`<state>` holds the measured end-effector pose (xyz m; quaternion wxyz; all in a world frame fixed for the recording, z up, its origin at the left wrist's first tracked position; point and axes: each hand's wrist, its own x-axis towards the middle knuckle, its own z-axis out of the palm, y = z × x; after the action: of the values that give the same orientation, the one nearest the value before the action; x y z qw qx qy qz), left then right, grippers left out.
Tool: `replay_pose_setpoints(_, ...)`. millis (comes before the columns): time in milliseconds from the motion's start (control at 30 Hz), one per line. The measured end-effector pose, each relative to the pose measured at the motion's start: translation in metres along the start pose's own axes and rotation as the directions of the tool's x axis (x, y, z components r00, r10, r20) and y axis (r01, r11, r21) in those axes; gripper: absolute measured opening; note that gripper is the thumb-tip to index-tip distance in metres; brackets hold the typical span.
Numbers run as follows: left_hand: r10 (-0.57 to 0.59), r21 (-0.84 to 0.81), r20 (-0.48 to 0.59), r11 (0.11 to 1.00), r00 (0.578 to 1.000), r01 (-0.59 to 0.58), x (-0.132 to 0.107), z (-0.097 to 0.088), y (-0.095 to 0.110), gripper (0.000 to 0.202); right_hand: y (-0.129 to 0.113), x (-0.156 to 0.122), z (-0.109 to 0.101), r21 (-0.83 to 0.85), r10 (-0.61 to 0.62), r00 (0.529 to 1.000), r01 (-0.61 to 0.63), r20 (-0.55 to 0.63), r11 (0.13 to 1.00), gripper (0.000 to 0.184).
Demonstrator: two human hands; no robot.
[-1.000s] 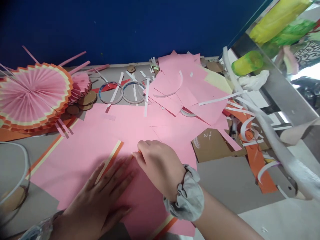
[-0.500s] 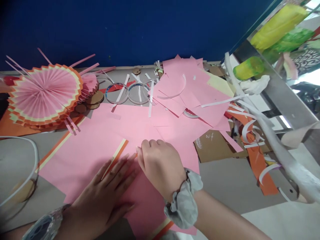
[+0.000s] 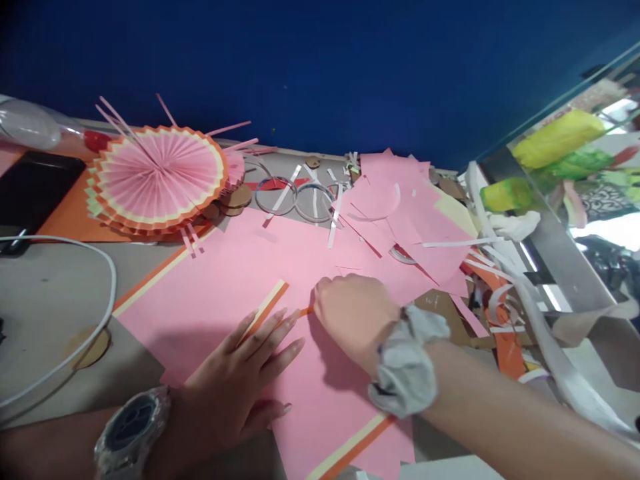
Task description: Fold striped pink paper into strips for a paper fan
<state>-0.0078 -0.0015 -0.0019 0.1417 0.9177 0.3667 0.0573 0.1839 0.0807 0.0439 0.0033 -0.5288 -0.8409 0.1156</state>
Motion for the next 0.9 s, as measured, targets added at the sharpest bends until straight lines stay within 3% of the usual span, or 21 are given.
replay_pose_setpoints(100,-0.012,-0.005,-0.017,1.0,1.0,0.012,-0.002,0.003,0.0,0.061,0.006,-0.002,-0.009,-0.07,0.045,0.984,-0.033,0.175,0.997,0.025)
replay_pose_setpoints(200,-0.033,0.004,-0.036,0.999,0.999,0.033,-0.002,0.006,0.001,0.06,0.009,-0.009,-0.009,0.017,0.129,0.942,-0.141,0.31,0.99,0.024)
replay_pose_setpoints(400,-0.03,0.019,-0.004,0.999,1.0,0.03,0.0,0.003,0.002,0.058,0.011,-0.021,0.01,0.26,0.211,0.955,-0.263,0.211,0.929,0.021)
replay_pose_setpoints(633,0.021,0.102,-0.017,0.995,1.0,-0.019,0.0,0.0,0.002,0.056,0.018,-0.022,0.013,0.284,0.184,0.973,-0.217,0.139,0.934,0.016)
replay_pose_setpoints(767,-0.007,0.161,-0.019,0.987,1.0,0.01,0.0,0.0,0.009,0.054,0.023,-0.023,0.012,0.296,0.143,0.978,-0.183,0.152,0.938,0.018)
replay_pose_setpoints(900,-0.035,0.204,-0.038,0.978,0.999,0.042,0.002,-0.002,0.021,0.064,0.024,-0.024,0.015,0.3,0.152,0.983,-0.176,0.1,0.938,0.019)
